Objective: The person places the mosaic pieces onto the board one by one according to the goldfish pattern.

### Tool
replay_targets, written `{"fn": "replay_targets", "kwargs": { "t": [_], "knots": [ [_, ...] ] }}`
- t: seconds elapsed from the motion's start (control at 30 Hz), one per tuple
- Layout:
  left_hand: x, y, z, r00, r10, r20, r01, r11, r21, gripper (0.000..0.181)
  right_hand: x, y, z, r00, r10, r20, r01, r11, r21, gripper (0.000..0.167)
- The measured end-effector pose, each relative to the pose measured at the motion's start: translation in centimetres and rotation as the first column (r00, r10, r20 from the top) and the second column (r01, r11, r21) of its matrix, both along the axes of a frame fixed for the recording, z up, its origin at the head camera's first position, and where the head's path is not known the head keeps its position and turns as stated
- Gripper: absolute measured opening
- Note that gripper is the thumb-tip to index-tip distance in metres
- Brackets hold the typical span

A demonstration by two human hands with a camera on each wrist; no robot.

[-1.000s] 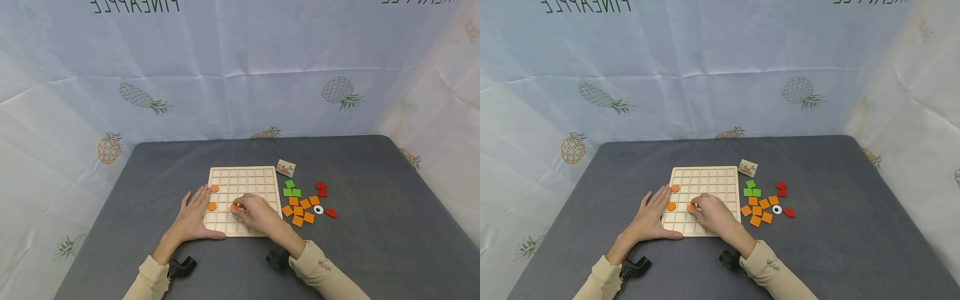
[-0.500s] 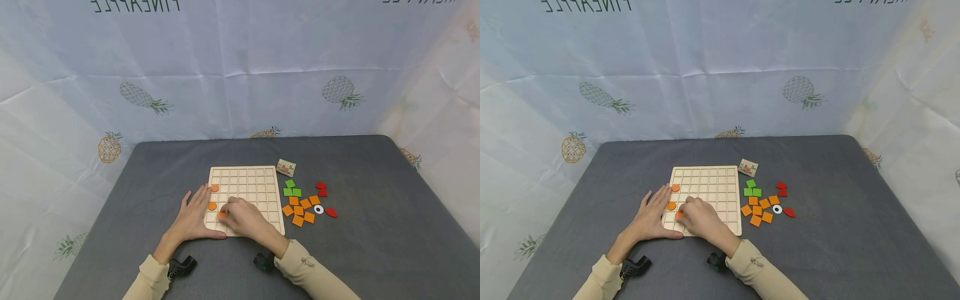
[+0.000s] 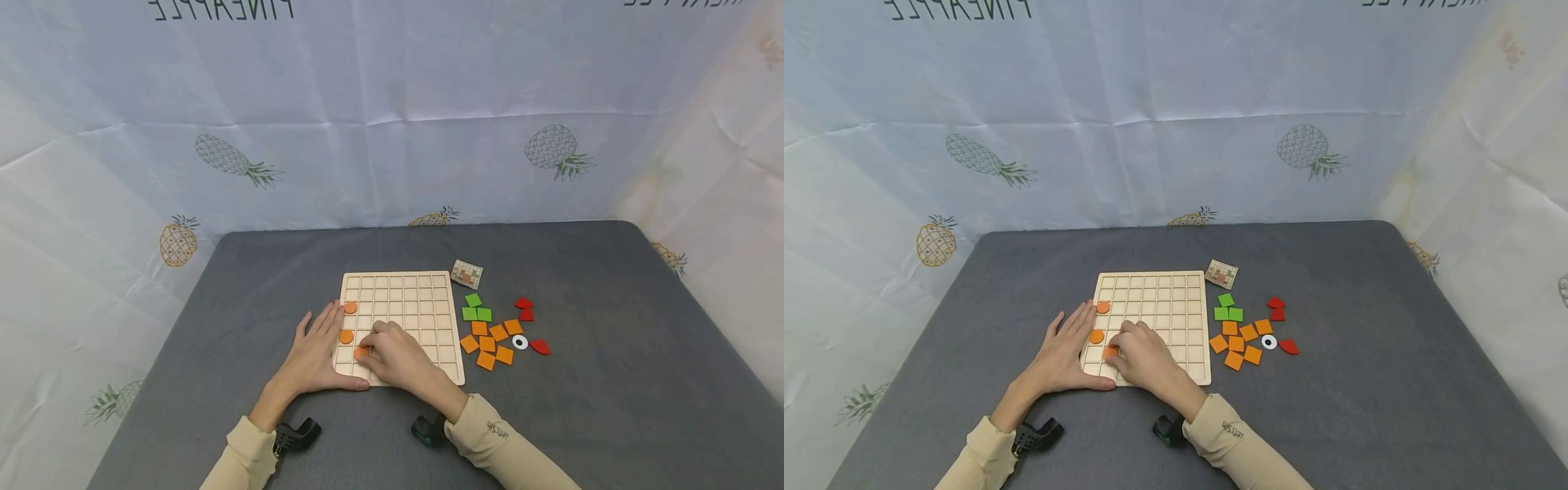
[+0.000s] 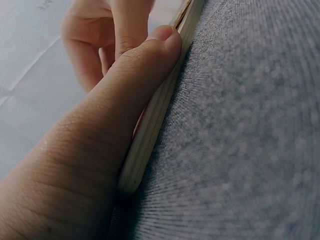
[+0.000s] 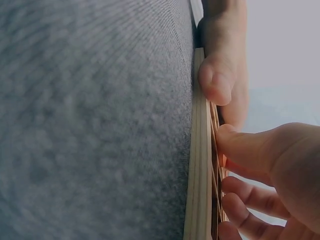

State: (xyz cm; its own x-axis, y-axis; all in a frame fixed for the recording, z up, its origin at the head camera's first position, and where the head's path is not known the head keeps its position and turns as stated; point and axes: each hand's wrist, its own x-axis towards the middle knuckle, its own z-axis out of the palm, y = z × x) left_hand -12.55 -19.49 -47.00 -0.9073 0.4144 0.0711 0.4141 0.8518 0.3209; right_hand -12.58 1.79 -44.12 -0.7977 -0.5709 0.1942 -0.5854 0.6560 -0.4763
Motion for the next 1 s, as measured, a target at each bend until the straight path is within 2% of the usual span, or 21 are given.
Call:
{"fn": "replay_targets", "kwargs": {
  "t": [0.57, 1.0],
  "knots": [
    [-0.01, -0.08, -0.12, 1.000, 0.002, 0.006, -0.002, 1.000, 0.008, 0.145, -0.09, 0.11, 0.07, 0.999, -0.003, 0.054, 0.004, 1.000, -0.005, 0.017],
    [-0.05, -0.04, -0.14, 1.000, 0.005, 0.001, -0.005, 1.000, -0.003, 0.144, 0.08, 0.34, 0.42, 0.999, 0.000, 0.051, 0.000, 1.000, -0.009, 0.018]
  ]
}}
